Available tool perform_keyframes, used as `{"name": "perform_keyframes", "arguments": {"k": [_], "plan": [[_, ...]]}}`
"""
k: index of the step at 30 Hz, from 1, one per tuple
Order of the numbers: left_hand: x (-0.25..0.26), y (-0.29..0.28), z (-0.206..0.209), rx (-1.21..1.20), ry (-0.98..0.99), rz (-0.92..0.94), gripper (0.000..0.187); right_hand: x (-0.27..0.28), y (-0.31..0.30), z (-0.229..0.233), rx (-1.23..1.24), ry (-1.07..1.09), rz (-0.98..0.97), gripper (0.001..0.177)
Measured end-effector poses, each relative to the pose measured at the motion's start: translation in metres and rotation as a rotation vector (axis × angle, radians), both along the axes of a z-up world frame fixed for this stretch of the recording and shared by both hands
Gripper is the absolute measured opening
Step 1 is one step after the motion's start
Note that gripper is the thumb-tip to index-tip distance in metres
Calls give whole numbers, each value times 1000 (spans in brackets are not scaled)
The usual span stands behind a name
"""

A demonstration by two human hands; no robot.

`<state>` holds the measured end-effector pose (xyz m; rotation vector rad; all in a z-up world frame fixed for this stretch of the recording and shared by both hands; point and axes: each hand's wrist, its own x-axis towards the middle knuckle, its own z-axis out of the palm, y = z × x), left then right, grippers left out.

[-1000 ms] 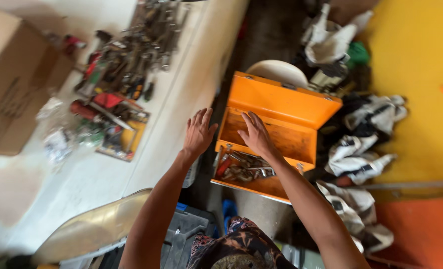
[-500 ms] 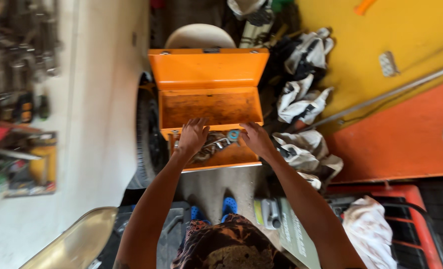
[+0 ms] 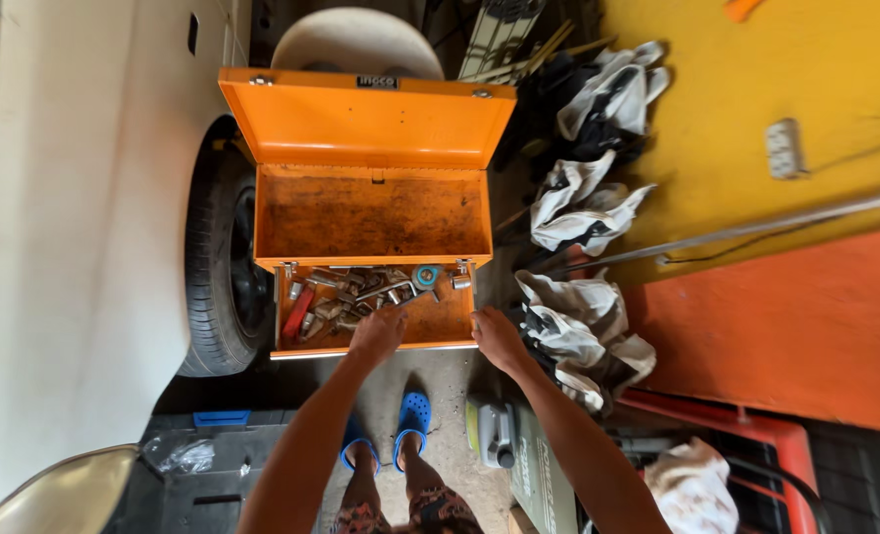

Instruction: The person repeatedly picks up various hand tools from an orange toolbox and places them on the hood of a white car. The person handles wrenches, sockets, and other metal tools one by one, moving them between the toolbox and the car hood.

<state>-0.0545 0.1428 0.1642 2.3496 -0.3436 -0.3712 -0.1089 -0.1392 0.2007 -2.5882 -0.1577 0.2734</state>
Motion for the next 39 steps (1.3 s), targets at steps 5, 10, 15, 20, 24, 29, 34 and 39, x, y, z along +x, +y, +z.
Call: {"name": "perform_keyframes", "arguments": {"k": [5,10,15,20,24,29,34,39], "plan": [[0,-14,-53,67,92,69,23,33,-4,-71,-163,-169,167,44],[4,-36,-91,54,131,87,23,70,0,-118,-505,-327,346,48],[9,-59,-120,-84,214,135,26,94,3,-141,-717,-544,288,46],[9,-80,-142,-156,179,199,29,98,-4,-147,-658,-451,321,42],[7,-93,-159,-292,102,322,30,97,-1,-144,-678,-308,318,47],[6,-102,-183,-733,648,538,48,63,38,-147,277,-107,-65,33],[14,-83,-195,-867,727,549,60,63,35,-156,279,-115,-48,33],[19,-64,-179,-750,756,506,53,109,21,-176,-558,-558,92,58]]}}
